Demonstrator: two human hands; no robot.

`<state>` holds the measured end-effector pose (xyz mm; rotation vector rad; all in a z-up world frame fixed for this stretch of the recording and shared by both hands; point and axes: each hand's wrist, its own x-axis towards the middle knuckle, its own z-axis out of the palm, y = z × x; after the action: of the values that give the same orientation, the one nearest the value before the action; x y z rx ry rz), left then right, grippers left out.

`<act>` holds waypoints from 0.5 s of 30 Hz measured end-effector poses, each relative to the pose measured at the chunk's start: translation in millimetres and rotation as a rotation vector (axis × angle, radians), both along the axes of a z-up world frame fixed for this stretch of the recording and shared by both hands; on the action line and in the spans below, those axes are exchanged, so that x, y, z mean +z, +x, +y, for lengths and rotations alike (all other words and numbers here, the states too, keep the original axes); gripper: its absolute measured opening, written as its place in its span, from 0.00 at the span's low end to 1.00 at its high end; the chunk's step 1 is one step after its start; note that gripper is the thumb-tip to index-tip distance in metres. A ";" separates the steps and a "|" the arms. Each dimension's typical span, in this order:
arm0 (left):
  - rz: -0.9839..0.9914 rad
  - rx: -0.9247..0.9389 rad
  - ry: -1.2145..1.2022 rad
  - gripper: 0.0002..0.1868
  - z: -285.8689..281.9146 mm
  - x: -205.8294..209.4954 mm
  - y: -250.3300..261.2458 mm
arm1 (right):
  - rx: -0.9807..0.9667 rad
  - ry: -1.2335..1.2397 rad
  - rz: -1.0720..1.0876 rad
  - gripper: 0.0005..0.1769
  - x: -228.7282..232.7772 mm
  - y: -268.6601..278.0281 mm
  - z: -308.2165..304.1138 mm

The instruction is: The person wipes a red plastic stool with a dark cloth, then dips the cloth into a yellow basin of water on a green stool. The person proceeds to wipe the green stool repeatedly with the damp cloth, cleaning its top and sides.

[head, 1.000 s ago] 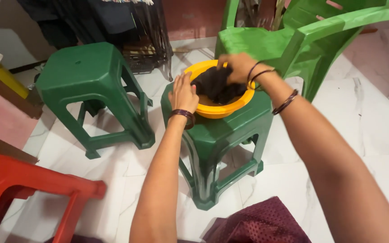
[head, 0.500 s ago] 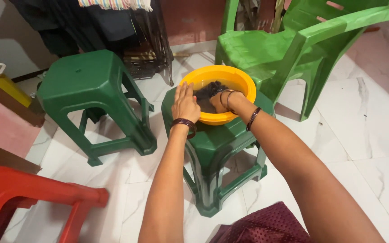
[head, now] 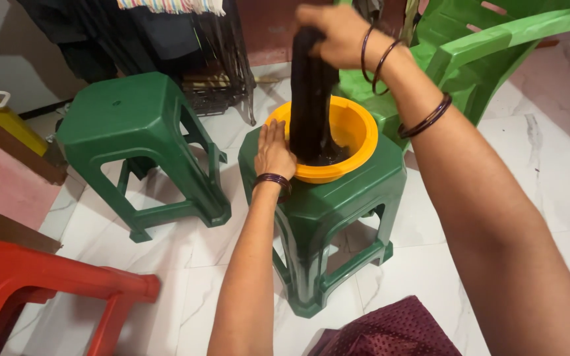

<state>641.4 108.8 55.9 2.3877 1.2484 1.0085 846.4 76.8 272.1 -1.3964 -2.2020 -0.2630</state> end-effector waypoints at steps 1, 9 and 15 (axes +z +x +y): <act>-0.005 -0.006 0.007 0.34 -0.5 -1.0 -0.7 | 0.113 0.154 0.059 0.17 7.2 -0.1 -1.3; 0.006 0.005 -0.014 0.32 -5.0 6.1 -0.9 | -0.451 0.323 -0.051 0.14 -15.5 -8.6 -8.5; 0.023 0.011 -0.006 0.30 -1.6 1.6 0.2 | -0.557 -0.118 -0.105 0.21 -84.0 -2.3 2.3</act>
<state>641.6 107.2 57.5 2.3973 1.2719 0.9817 844.2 79.1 188.0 -2.0887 -1.8859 -0.4114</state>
